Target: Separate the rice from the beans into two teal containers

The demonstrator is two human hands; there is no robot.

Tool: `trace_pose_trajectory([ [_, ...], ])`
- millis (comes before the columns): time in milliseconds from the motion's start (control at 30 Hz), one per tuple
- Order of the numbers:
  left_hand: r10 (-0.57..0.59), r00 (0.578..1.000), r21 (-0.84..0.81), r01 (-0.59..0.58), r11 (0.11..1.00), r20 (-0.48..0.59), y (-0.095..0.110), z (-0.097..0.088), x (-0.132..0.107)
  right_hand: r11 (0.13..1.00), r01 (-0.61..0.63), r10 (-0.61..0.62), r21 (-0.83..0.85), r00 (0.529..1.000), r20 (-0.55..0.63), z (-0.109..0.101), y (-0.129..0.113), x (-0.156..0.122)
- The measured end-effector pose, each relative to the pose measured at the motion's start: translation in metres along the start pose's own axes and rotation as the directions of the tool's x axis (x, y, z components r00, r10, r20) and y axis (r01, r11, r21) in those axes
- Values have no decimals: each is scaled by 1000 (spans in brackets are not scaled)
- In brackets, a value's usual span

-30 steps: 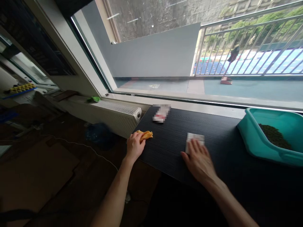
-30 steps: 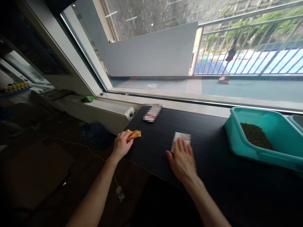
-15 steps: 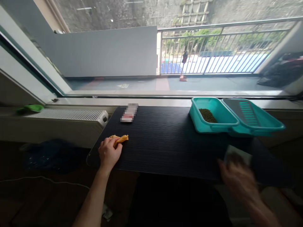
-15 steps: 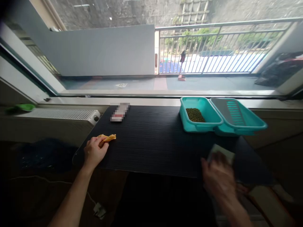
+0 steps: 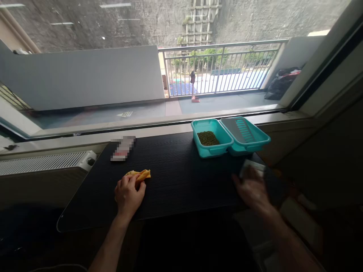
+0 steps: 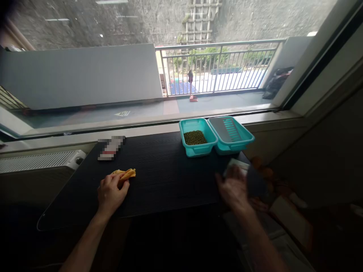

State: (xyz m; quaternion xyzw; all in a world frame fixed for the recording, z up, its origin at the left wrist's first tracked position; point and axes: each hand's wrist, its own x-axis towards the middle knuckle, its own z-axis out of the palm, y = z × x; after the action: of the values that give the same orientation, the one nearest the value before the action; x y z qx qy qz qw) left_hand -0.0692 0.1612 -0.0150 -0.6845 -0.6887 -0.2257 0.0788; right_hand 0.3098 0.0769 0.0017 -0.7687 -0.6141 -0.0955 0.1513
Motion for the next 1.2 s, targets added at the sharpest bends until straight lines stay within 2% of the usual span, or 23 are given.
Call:
trace_pose_trajectory([
  [100,19,1000,4,-19,1000,7,7,1,-1,986,157,-160,54,985,70,26,-68,-6],
  [133,25,1000,3,-25,1000,5,8,1,-2,975,208,-214,76,973,90,29,-79,-7],
  [167,33,999,-1,-33,999,3,8,1,-2,967,237,-246,93,964,103,28,-79,-7],
  [233,50,999,-11,-50,999,-2,7,1,-3,972,213,-223,103,969,107,19,-54,0],
  [300,62,998,-19,-62,998,-7,6,1,-3,993,86,-92,78,993,76,8,-16,10],
  [367,63,998,-21,-63,998,-11,5,1,-4,998,-30,29,53,999,35,5,-1,19],
  [433,56,998,-20,-56,998,-14,5,1,-4,997,-58,57,46,998,18,13,-23,22],
  [533,55,998,-20,-55,998,-2,5,1,-4,989,110,-117,94,990,72,29,-86,16],
  [567,56,998,-20,-56,998,1,5,1,-4,978,172,-183,117,979,89,30,-98,14],
  [600,58,998,-22,-57,998,4,4,1,-4,967,215,-229,136,968,101,29,-100,12],
  [667,55,998,-28,-55,998,2,3,2,-4,962,228,-245,150,964,108,18,-75,9],
  [767,48,999,-39,-48,998,-1,4,2,-4,986,114,-123,121,990,68,-7,-2,4],
  [800,48,999,-44,-48,998,-3,4,2,-4,991,75,-81,111,996,48,-12,16,1],
  [833,50,999,-48,-50,998,-2,4,2,-4,994,42,-45,106,999,29,-15,24,-2],
  [867,51,999,-52,-51,997,-1,5,1,-4,994,23,-25,106,1000,16,-14,21,-7],
  [933,48,999,-56,-48,997,4,6,0,-4,991,39,-41,126,999,13,-3,-11,-15],
  [1033,31,999,-51,-29,998,29,8,-4,-3,958,191,-208,213,976,58,15,-85,-19],
  [1067,29,999,-51,-27,998,43,10,-6,-2,941,232,-255,245,964,69,18,-102,-16],
  [1133,28,998,-71,-24,997,52,19,-10,2,917,265,-300,299,951,77,14,-113,-5],
  [1200,27,1000,-147,-26,989,6,39,-14,10,925,204,-235,320,970,62,2,-89,10],
])
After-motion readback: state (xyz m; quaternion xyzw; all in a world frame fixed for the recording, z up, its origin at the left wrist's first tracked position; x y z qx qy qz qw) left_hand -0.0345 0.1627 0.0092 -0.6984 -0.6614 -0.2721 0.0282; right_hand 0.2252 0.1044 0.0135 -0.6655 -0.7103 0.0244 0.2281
